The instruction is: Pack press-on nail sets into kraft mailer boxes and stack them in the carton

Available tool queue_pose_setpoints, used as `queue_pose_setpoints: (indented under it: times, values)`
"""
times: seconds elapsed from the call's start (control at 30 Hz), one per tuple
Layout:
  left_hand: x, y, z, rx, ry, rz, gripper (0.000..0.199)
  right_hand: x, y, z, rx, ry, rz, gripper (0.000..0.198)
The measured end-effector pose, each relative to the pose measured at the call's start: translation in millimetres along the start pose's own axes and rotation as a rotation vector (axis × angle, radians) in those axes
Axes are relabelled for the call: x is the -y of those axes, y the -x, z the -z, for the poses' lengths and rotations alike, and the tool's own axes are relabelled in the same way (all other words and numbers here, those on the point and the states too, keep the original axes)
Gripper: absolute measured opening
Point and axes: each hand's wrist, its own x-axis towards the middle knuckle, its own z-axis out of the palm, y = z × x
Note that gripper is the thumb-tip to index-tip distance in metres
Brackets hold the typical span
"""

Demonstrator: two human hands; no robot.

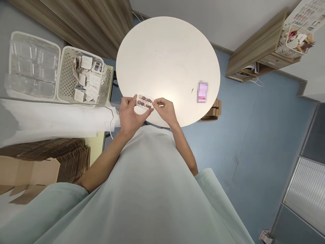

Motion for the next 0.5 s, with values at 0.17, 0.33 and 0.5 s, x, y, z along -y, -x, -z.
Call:
queue_pose_setpoints:
  times: [0.17,0.33,0.5]
  values:
    - [-1.0,5.9,1.1,-0.043,0.023,0.073,0.095,-8.2,-5.4,1.7,0.037,-0.02,-0.028,0.022]
    - [14.6,5.1,6.5,0.001,0.287,0.252,0.06,-16.6,-12.5,2.0,0.116,0.027,-0.041,0.022]
    - [44.8,-0.6,13.6,0.009,0.44,0.337,0.058,-21.2,-15.4,-10.6,0.094,0.224,0.03,0.026]
